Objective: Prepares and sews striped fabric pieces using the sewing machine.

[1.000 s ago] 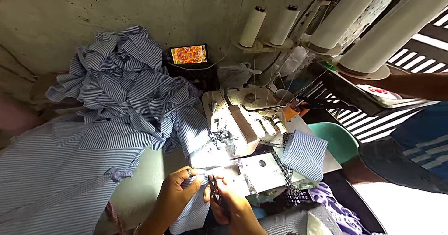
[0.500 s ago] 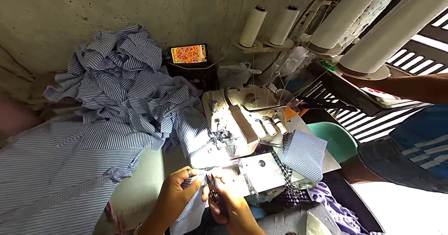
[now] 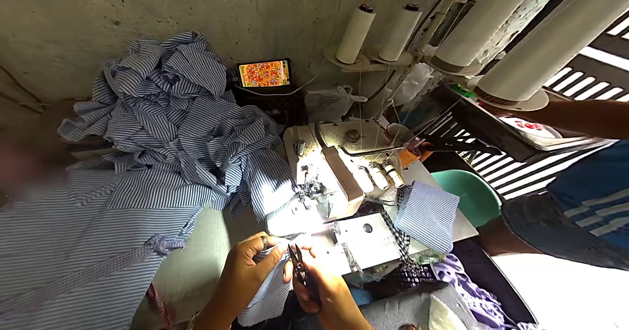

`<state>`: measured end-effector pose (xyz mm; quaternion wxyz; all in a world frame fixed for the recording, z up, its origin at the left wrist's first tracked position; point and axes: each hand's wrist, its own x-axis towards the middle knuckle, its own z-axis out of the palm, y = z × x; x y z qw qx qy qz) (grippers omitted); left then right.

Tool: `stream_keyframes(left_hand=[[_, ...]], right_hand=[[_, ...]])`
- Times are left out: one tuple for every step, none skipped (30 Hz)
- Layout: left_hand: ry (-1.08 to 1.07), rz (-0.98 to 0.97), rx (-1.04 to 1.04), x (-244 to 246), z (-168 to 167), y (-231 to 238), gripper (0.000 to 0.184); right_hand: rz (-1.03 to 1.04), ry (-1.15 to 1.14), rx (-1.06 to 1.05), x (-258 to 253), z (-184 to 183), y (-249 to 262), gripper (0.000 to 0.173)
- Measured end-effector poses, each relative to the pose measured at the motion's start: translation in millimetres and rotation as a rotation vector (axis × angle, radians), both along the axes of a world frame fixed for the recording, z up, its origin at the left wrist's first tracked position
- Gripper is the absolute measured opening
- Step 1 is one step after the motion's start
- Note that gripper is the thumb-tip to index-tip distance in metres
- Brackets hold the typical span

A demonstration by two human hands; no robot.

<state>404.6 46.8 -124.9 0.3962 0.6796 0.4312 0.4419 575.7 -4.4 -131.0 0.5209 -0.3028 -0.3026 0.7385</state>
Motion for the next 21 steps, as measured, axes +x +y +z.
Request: stream_keyframes(left_hand=[[0.003, 0.0, 0.001, -0.3, -0.4, 0.1, 0.019], [0.009, -0.001, 0.0, -0.7, -0.6, 0.2, 0.019], [0.013, -0.001, -0.002, -1.0, -0.7, 0.4, 0.018], [0.013, 0.0, -0.002, -1.1, -0.6, 0.6, 0.018], [0.015, 0.002, 0.0, -1.2, -0.2, 0.8, 0.018], [0.016, 0.003, 0.002, -1.2, 0.3, 0.8, 0.018], [0.015, 0.001, 0.002, -1.3, 0.6, 0.7, 0.018], [0.012, 0.0, 0.002, -1.2, 0.4, 0.7, 0.018], [0.01, -0.002, 0.002, -1.1, 0.1, 0.7, 0.018], [0.006, -0.005, 0.004, -1.0, -0.2, 0.7, 0.018], [0.004, -0.005, 0.007, -0.9, -0.8, 0.7, 0.018], [0.005, -0.005, 0.008, -0.8, -1.4, 0.7, 0.018], [0.005, -0.008, 0.006, -0.9, -1.8, 0.7, 0.018], [0.004, -0.013, -0.002, -1.1, -2.2, 0.5, 0.017], [0.005, -0.018, -0.01, -1.5, -2.3, 0.2, 0.016], [0.007, -0.023, -0.018, -2.1, -2.1, -0.1, 0.015], [0.016, -0.024, -0.024, -2.8, -1.9, -0.4, 0.015], [0.028, -0.02, -0.024, -3.5, -2.0, -0.6, 0.015], [0.043, -0.011, -0.021, -4.3, -2.9, -0.8, 0.014], [0.06, -0.003, -0.014, -5.2, -4.2, -1.2, 0.014], [0.078, 0.003, -0.007, -6.1, -5.5, -1.7, 0.015]], right_hand=[[0.003, 0.001, 0.003, 0.1, -0.2, 0.2, 0.023], [0.008, 0.001, 0.007, 0.2, -0.5, 0.3, 0.022], [0.011, 0.002, 0.009, 0.1, -0.7, 0.3, 0.022], [0.015, 0.002, 0.01, 0.0, -0.7, 0.3, 0.022], [0.014, 0.003, 0.011, -0.2, -0.6, 0.3, 0.022], [0.013, 0.007, 0.011, -0.4, -0.7, 0.3, 0.022], [0.012, 0.01, 0.009, -0.5, -0.7, 0.4, 0.023], [0.01, 0.011, 0.008, -0.5, -0.7, 0.5, 0.023], [0.007, 0.014, 0.005, -0.5, -0.8, 0.7, 0.022], [0.007, 0.014, 0.0, -0.6, -0.9, 0.9, 0.022], [0.007, 0.016, -0.007, -0.7, -0.9, 0.9, 0.022], [0.007, 0.02, -0.009, -0.8, -1.2, 0.9, 0.022], [0.004, 0.021, -0.008, -1.0, -1.6, 1.0, 0.022], [0.001, 0.018, -0.004, -1.1, -1.8, 1.1, 0.021], [0.0, 0.012, 0.004, -0.8, -1.7, 1.0, 0.021], [0.003, 0.003, 0.021, 0.0, -1.9, 0.7, 0.02], [0.006, -0.006, 0.044, 1.0, -2.5, -0.1, 0.02], [0.011, -0.011, 0.064, 1.9, -2.7, -1.3, 0.019], [0.013, -0.009, 0.081, 2.3, -3.2, -2.7, 0.018], [0.011, -0.008, 0.095, 2.4, -3.4, -4.5, 0.015], [0.007, -0.015, 0.106, 2.3, -3.7, -6.2, 0.014]])
